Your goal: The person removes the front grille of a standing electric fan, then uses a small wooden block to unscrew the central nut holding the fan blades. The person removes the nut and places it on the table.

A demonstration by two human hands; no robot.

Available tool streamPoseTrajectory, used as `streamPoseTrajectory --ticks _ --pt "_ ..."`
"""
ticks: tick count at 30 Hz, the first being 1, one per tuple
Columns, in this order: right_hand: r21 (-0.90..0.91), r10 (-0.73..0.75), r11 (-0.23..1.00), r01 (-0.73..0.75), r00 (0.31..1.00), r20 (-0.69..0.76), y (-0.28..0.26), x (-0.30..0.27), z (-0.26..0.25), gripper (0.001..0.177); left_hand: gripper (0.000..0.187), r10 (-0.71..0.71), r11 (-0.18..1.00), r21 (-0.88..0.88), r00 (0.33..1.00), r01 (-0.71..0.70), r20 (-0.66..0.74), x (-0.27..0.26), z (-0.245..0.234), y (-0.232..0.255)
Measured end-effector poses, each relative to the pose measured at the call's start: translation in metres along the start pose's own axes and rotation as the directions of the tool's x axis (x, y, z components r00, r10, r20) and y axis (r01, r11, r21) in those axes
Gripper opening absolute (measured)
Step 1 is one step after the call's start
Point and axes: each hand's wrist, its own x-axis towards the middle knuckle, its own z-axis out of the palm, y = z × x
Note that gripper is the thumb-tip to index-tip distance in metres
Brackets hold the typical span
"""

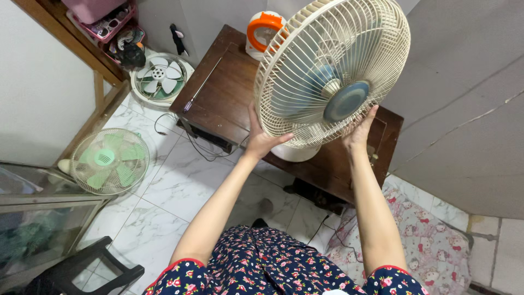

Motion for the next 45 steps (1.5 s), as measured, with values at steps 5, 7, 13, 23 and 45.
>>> streamPoseTrajectory --ticks 5,7,13,23,45 --pt "-0.042 -0.030 0.999 0.029 0.999 -0.024 -0.023 -0.008 0.049 0.091 0.127 0.049 0.999 -0.011 0.996 -0.050 -0.068 0.012 0.007 0.033" --pt "-0.167 -0.085 0.983 0.078 0.996 -0.039 -0.039 -0.008 0.061 0.078 0.121 0.025 0.998 -0.056 0.993 -0.032 -0.115 0.017 0.012 0.041" --pt "-0.298 -0.050 0.954 0.038 0.998 -0.035 -0.070 0.014 0.076 0.056 0.084 -0.001 1.000 0.015 0.943 0.007 -0.333 0.022 0.027 0.035" --pt "-0.304 0.086 0.946 -0.115 0.991 -0.105 -0.062 0.030 0.093 0.057 0.083 -0.252 0.960 -0.228 0.866 0.165 -0.432 0.017 0.027 0.013" --pt "-0.443 0.089 0.875 -0.195 0.964 -0.250 0.041 0.095 0.143 0.067 0.091 -0.696 0.706 -0.403 0.678 0.583 -0.239 0.079 -0.090 -0.023"
